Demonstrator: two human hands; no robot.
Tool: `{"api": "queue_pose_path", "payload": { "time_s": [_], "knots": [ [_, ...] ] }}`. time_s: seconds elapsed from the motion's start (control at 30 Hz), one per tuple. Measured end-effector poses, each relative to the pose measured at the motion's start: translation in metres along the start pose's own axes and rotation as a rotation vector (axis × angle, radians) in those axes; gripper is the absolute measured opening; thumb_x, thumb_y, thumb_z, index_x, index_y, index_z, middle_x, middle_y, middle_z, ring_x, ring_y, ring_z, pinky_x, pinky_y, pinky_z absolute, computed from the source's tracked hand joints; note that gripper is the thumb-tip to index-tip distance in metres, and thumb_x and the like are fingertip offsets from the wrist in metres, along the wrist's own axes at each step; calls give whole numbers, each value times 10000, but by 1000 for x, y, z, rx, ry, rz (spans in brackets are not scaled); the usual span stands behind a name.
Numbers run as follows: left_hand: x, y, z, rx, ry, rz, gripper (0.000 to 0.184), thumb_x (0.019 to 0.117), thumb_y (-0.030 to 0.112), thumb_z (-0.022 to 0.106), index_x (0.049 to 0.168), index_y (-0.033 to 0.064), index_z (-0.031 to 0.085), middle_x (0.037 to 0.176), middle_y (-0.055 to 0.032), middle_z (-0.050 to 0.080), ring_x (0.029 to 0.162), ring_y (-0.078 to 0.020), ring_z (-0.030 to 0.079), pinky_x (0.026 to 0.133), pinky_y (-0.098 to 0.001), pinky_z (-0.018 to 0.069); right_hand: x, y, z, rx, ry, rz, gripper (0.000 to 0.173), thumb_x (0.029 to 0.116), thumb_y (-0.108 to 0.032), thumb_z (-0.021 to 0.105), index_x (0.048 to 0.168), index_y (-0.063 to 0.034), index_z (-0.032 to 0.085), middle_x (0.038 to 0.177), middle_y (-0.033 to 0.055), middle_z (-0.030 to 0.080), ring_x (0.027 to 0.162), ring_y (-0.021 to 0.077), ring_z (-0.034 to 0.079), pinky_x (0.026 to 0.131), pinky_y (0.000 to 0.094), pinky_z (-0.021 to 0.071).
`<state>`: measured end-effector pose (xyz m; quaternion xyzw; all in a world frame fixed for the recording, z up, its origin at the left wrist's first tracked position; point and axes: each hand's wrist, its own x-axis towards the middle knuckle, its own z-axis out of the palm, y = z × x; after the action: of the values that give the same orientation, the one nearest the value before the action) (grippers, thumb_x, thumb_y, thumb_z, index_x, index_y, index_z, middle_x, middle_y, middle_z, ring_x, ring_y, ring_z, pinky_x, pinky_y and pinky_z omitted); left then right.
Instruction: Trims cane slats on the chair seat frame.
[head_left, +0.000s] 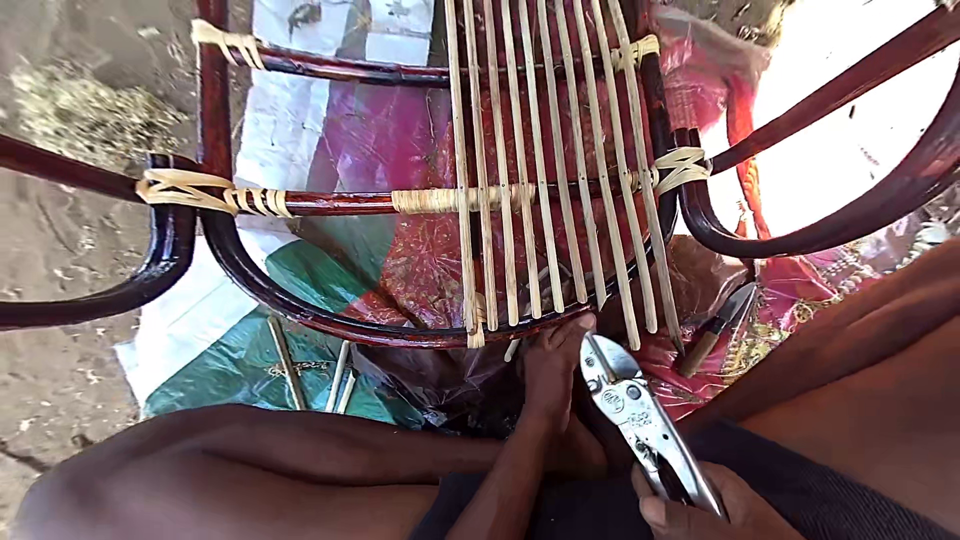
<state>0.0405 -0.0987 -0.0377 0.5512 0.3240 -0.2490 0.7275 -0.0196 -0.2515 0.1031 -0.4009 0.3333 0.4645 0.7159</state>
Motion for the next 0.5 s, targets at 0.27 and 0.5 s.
{"api": "queue_pose_path", "payload": {
  "time_s": [0.27,0.5],
  "knots": [
    [7,-4,21,-34,194,152,222,996,202,687,1099,6,694,895,-126,777,744,-228,770,710,-334,655,43,20,-20,212,335,-448,154,915,-89,542,1056,-28,550,652,58,607,504,144,609,457,274,540],
    [8,-10,22,-63,216,154,248,1027,203,637,1015,-28,729,884,-136,776,746,-232,765,728,-347,652,29,27,-25,-86,213,-581,411,1016,-52,533,1377,50,365,1063,130,716,811,238,736,558,318,610]
  ]
}}
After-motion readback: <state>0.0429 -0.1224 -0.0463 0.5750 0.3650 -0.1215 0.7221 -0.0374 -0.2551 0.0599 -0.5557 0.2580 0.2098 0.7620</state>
